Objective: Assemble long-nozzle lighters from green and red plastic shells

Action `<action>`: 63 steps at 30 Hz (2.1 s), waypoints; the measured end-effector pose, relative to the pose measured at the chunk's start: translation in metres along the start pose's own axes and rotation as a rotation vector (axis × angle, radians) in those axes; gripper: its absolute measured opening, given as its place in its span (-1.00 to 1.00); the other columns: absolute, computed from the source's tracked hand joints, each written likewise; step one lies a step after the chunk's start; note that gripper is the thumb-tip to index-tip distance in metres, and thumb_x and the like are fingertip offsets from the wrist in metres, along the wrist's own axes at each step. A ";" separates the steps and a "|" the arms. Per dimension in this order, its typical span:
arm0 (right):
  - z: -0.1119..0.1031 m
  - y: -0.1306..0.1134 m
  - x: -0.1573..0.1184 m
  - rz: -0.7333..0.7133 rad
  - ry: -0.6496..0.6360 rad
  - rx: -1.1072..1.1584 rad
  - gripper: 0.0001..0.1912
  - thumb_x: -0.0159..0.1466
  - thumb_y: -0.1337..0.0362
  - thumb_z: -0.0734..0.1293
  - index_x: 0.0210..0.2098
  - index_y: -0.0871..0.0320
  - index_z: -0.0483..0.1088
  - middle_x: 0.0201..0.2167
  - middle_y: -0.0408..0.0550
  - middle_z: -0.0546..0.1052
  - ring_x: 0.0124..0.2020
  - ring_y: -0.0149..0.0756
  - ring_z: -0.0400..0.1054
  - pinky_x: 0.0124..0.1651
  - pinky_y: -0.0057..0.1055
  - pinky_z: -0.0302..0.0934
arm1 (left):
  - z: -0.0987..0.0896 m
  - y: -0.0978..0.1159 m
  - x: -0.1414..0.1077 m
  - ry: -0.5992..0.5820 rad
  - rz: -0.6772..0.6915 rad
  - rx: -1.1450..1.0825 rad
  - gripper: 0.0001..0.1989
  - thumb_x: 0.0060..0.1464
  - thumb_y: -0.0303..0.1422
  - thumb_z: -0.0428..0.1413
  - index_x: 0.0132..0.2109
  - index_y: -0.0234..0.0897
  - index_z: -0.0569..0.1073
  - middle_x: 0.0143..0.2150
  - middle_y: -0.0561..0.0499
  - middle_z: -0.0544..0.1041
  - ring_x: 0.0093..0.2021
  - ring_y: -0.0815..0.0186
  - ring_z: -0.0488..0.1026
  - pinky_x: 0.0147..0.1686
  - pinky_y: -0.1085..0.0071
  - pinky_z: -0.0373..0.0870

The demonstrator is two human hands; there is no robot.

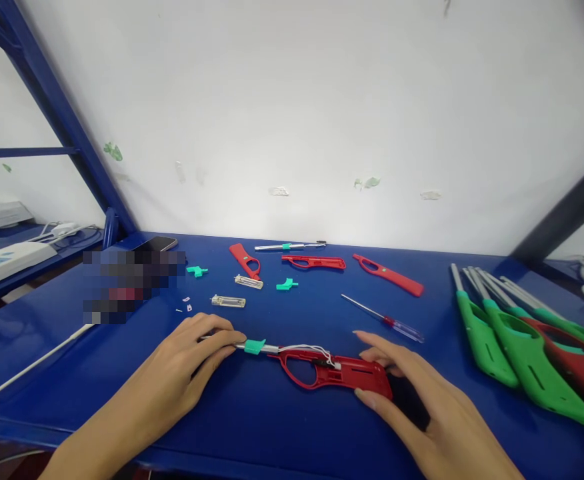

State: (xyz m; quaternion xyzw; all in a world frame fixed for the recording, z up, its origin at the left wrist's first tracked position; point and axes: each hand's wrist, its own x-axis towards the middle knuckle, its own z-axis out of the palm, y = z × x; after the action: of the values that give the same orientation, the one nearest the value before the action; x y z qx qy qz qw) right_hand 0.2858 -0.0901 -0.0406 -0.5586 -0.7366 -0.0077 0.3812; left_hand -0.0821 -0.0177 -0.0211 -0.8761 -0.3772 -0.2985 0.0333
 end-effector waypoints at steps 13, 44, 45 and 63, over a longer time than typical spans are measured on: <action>-0.006 -0.007 0.008 -0.159 -0.007 0.035 -0.74 0.56 0.13 0.40 0.21 -0.20 0.58 0.03 -0.25 0.79 -0.04 -0.31 0.77 0.03 -0.55 0.62 | 0.006 0.028 -0.009 -0.174 -0.018 -0.061 -0.66 0.65 -0.28 -0.03 0.39 0.07 0.48 0.24 0.00 0.57 0.15 0.27 0.64 0.16 0.39 0.63; 0.011 -0.056 0.024 -0.371 -0.104 0.025 -0.73 0.65 0.26 0.29 -0.01 -0.07 0.65 -0.19 -0.23 0.71 -0.03 -0.30 0.59 0.06 -0.45 0.41 | 0.013 0.061 -0.016 -0.124 0.079 -0.079 -0.67 0.62 -0.41 -0.03 0.35 -0.09 0.48 0.16 -0.10 0.56 0.00 0.28 0.64 0.06 0.40 0.64; 0.009 -0.057 0.025 -0.364 -0.099 0.030 -0.71 0.66 0.25 0.27 -0.04 -0.07 0.66 -0.22 -0.23 0.70 -0.07 -0.31 0.58 0.05 -0.46 0.40 | 0.013 0.063 -0.017 -0.106 0.089 -0.074 -0.67 0.62 -0.42 -0.03 0.34 -0.10 0.48 0.17 -0.10 0.59 0.05 0.26 0.65 0.14 0.38 0.61; 0.010 -0.060 0.020 -0.365 -0.209 0.057 -0.65 0.41 0.60 0.29 -0.07 0.06 0.59 -0.16 -0.13 0.65 -0.07 -0.24 0.49 0.21 -0.36 0.29 | 0.007 0.065 -0.005 -0.153 0.152 -0.135 -0.72 0.67 -0.39 -0.10 0.30 -0.15 0.45 0.12 0.03 0.65 0.13 0.31 0.60 0.35 0.42 0.44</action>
State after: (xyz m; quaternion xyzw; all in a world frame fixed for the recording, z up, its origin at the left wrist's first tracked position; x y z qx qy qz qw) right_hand 0.2286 -0.0919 -0.0112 -0.4026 -0.8611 0.0021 0.3104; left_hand -0.0373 -0.0654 -0.0188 -0.9226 -0.2903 -0.2521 -0.0320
